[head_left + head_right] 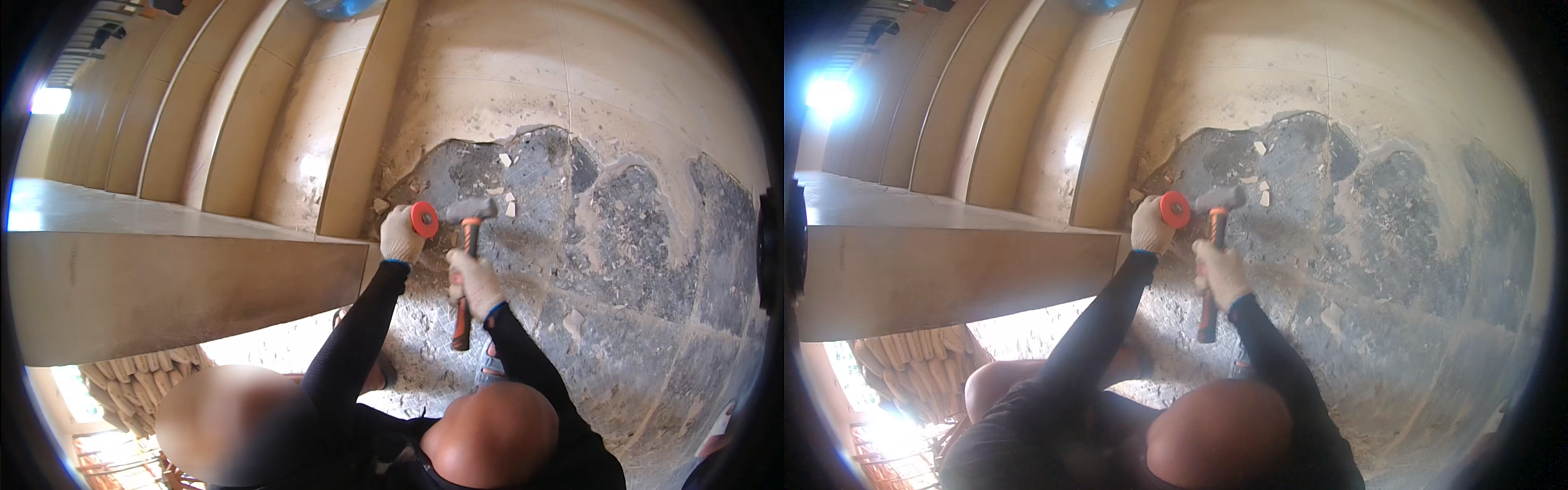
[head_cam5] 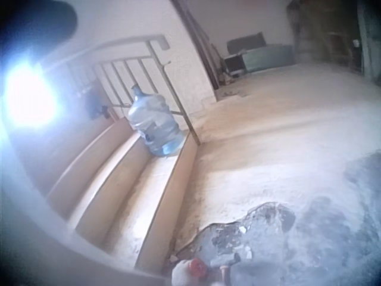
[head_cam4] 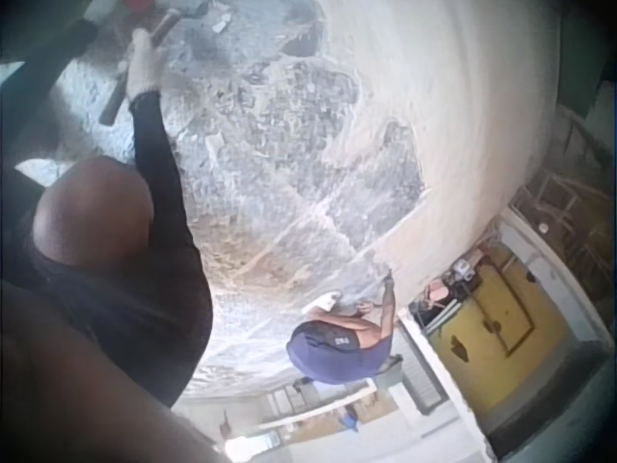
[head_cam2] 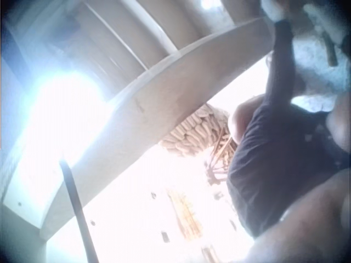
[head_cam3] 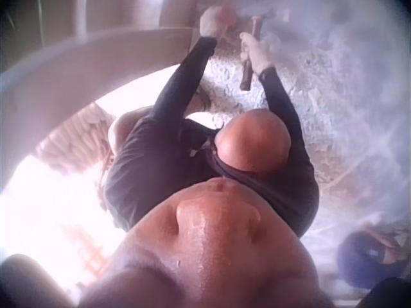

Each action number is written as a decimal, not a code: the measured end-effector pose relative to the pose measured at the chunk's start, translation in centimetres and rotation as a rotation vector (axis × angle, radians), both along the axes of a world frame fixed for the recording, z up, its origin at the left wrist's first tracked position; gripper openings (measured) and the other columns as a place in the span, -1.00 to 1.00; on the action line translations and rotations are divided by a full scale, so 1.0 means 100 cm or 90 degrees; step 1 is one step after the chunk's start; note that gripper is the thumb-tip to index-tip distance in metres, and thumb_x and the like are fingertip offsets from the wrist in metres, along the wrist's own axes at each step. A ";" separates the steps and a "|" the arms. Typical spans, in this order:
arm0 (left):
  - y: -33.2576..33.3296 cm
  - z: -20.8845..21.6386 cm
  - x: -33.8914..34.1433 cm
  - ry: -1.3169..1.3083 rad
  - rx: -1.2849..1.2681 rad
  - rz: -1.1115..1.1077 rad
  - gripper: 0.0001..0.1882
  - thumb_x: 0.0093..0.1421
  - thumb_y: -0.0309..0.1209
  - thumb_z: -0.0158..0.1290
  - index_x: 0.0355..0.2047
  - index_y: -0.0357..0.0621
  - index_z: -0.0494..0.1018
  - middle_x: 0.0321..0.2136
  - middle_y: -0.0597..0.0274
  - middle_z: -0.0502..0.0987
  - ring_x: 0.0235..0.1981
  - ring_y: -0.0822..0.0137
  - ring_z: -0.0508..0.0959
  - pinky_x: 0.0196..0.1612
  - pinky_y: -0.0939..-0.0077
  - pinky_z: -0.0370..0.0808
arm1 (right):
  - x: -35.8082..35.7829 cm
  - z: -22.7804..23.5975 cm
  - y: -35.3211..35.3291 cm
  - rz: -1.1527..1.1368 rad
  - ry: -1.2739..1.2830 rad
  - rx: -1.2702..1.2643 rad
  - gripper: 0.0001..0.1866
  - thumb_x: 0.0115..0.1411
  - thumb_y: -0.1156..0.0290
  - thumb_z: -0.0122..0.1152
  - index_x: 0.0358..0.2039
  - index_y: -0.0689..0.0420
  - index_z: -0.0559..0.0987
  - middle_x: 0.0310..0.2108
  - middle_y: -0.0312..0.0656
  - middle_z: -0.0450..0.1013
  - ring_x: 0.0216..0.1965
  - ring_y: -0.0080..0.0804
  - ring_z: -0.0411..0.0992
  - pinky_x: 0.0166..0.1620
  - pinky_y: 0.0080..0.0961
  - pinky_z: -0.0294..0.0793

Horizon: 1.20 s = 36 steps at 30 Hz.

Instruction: The person uses a hammer and chisel to break and remove floor tiles near a staircase. They repeatedly strike the tiles, pry up fragments, and clear debris by hand.

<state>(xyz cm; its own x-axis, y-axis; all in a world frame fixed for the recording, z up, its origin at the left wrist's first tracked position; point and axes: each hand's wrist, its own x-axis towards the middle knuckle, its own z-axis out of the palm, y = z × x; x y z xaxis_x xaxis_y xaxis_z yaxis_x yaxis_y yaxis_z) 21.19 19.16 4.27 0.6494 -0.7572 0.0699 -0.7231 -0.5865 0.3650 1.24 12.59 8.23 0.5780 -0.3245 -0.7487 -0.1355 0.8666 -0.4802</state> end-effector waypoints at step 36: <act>0.006 -0.005 -0.005 -0.003 0.008 -0.002 -0.67 0.09 -0.33 0.35 -0.08 0.07 0.74 -0.13 0.04 0.73 -0.06 -0.08 0.71 0.01 0.05 0.65 | -0.049 0.009 -0.049 -0.150 -0.053 -0.103 -0.63 0.35 0.14 0.35 -0.51 0.02 0.46 -0.67 -0.40 0.29 -0.73 -0.53 0.26 -0.63 -0.36 0.31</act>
